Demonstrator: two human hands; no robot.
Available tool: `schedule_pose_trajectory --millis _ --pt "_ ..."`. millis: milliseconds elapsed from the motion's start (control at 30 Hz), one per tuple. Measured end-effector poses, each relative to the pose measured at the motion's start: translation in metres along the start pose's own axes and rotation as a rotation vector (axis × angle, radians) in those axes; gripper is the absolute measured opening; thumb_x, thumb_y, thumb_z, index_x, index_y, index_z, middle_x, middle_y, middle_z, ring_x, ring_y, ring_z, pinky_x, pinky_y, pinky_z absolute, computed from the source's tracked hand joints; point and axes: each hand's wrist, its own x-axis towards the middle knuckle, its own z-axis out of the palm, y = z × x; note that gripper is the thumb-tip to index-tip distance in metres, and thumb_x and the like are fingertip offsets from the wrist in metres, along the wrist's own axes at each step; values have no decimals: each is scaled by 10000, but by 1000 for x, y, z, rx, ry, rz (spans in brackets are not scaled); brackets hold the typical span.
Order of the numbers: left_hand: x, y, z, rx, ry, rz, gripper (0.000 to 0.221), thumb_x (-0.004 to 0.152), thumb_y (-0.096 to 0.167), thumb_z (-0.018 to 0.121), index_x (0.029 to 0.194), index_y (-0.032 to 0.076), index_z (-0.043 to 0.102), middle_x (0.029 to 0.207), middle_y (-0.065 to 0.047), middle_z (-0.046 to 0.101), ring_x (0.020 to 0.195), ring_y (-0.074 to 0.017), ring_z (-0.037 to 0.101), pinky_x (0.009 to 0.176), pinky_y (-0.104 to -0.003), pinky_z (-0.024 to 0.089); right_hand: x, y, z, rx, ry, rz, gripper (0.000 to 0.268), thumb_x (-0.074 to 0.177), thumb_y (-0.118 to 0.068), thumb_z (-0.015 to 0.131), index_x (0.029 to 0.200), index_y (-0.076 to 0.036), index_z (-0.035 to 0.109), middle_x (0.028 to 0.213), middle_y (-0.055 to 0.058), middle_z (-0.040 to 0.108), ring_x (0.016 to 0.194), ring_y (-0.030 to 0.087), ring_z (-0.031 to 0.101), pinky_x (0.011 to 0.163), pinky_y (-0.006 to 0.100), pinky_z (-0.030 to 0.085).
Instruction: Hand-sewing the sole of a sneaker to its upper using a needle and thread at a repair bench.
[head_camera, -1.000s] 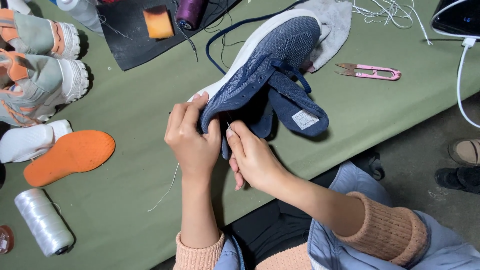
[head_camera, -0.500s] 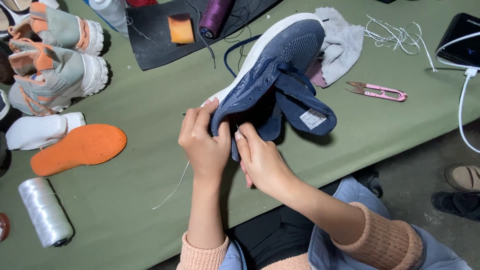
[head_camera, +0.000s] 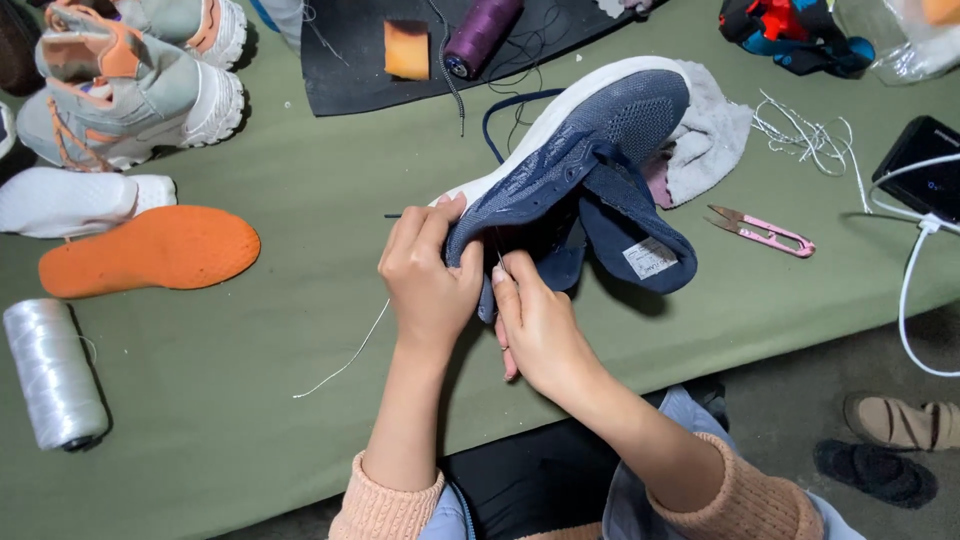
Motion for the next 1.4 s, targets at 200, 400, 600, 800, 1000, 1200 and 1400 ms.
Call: schedule_pose_trajectory --millis 200,400,600,800,1000,1200,1400 --pt "-3 -3 8 -10 34 9 256 743 101 748 997 100 783 879 -9 666 937 -249 743 846 -365 596 0 -6 -3 -64 21 -21 322 1095 -253 322 1137 -40 559 463 112 630 353 255 652 425 370 598" --pt "-7 -4 13 -8 47 -1 245 739 120 764 982 92 786 880 -11 666 930 -250 741 847 -367 599 1 -12 -2 -60 78 -22 334 1094 -241 324 1110 -10 566 482 130 632 340 275 640 388 383 586" --pt "-2 5 12 1 56 34 242 734 108 751 972 73 777 868 -38 648 850 -275 712 808 -378 598 4 -7 4 45 104 -11 353 1103 -221 274 1073 17 533 506 159 625 327 272 630 314 390 567" --pt "-1 11 10 10 45 42 250 722 119 767 966 66 781 857 -48 652 815 -275 704 781 -380 600 5 -7 -3 56 82 34 372 1104 -235 286 1042 22 548 494 165 641 309 281 626 247 399 522" --pt "-2 15 11 36 52 90 243 743 125 748 976 61 772 875 -55 646 784 -271 678 774 -374 590 2 -8 -10 435 45 165 308 1097 -280 308 1070 -31 488 463 167 454 227 262 449 189 438 490" --pt "-3 21 7 66 37 136 242 764 117 761 990 32 769 906 -75 660 800 -280 686 784 -378 586 -4 -6 -8 510 61 178 286 1092 -275 326 1071 -28 468 475 153 409 222 267 435 184 473 486" --pt "-4 17 9 57 19 109 270 739 127 789 997 49 771 908 -56 653 846 -278 703 819 -374 590 -8 -13 -8 254 78 72 444 1064 -199 310 1419 65 269 518 153 517 261 269 537 221 446 566"
